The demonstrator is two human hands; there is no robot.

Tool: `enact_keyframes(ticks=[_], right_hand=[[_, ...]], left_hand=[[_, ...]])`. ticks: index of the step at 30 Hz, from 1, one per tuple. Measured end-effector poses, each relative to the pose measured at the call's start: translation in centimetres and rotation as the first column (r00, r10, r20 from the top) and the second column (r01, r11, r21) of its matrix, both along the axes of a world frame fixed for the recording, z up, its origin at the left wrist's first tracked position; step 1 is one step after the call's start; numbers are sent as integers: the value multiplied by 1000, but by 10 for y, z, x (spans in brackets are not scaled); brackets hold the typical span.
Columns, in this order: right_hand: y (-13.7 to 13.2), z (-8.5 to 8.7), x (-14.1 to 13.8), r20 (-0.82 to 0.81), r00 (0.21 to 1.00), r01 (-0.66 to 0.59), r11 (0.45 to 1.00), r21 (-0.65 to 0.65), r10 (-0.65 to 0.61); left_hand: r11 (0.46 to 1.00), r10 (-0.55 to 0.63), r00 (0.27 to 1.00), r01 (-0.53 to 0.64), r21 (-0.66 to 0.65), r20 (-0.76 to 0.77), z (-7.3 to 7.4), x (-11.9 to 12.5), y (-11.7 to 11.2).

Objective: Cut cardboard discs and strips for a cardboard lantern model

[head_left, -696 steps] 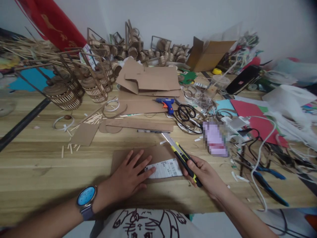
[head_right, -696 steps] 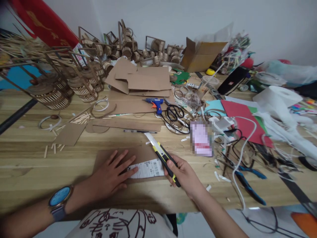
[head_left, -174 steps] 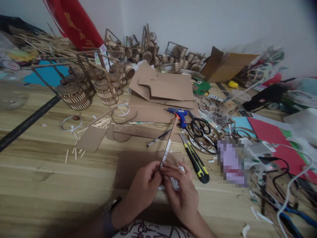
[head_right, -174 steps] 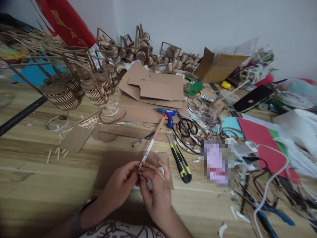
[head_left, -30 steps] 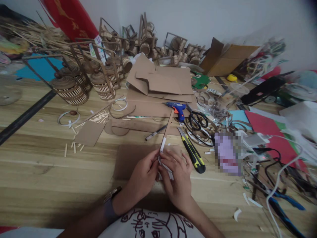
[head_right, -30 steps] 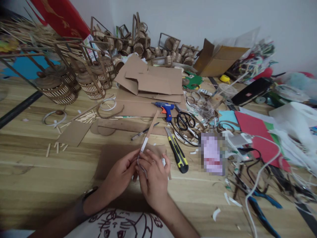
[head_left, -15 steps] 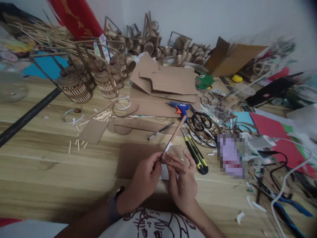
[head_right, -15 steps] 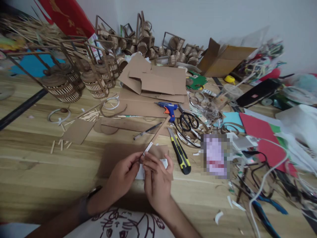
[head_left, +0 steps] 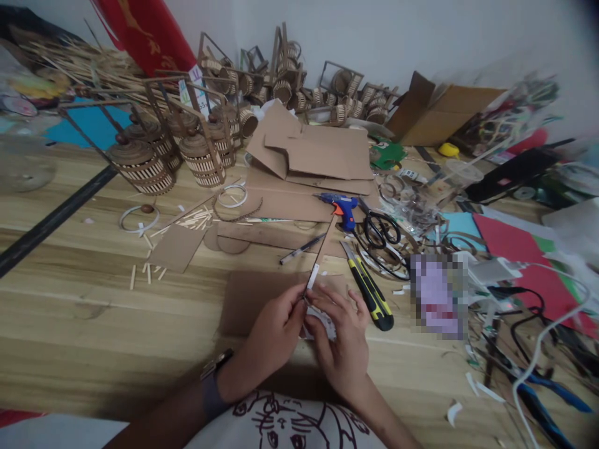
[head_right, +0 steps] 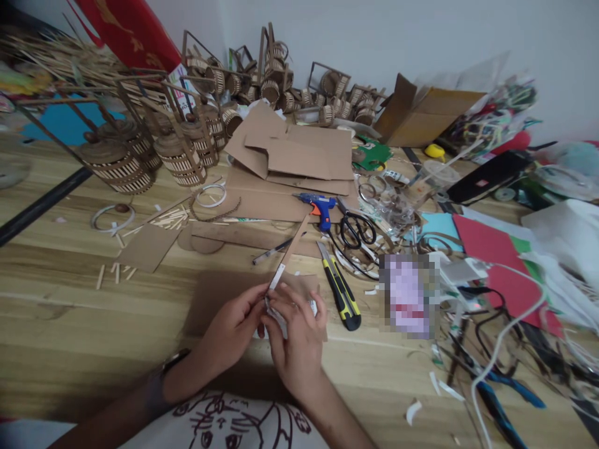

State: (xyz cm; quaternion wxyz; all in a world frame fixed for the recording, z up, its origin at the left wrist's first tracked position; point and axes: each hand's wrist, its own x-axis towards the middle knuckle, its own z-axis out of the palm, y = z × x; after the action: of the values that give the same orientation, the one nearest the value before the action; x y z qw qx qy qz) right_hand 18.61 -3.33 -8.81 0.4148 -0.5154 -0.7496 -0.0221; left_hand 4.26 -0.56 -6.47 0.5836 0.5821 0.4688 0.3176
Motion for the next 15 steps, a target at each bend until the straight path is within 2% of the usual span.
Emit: enact_keyframes(ticks=[5,15], right_hand=[[1,0,1,-9,1000,3,1000,6,-3],[1,1,7,-42,998,46,999,1,-46]], left_hand=[[999,-8,1000,8,-38,-20,-1,-1,-1],[997,-75,996,75,1,48,0,-1,-3]])
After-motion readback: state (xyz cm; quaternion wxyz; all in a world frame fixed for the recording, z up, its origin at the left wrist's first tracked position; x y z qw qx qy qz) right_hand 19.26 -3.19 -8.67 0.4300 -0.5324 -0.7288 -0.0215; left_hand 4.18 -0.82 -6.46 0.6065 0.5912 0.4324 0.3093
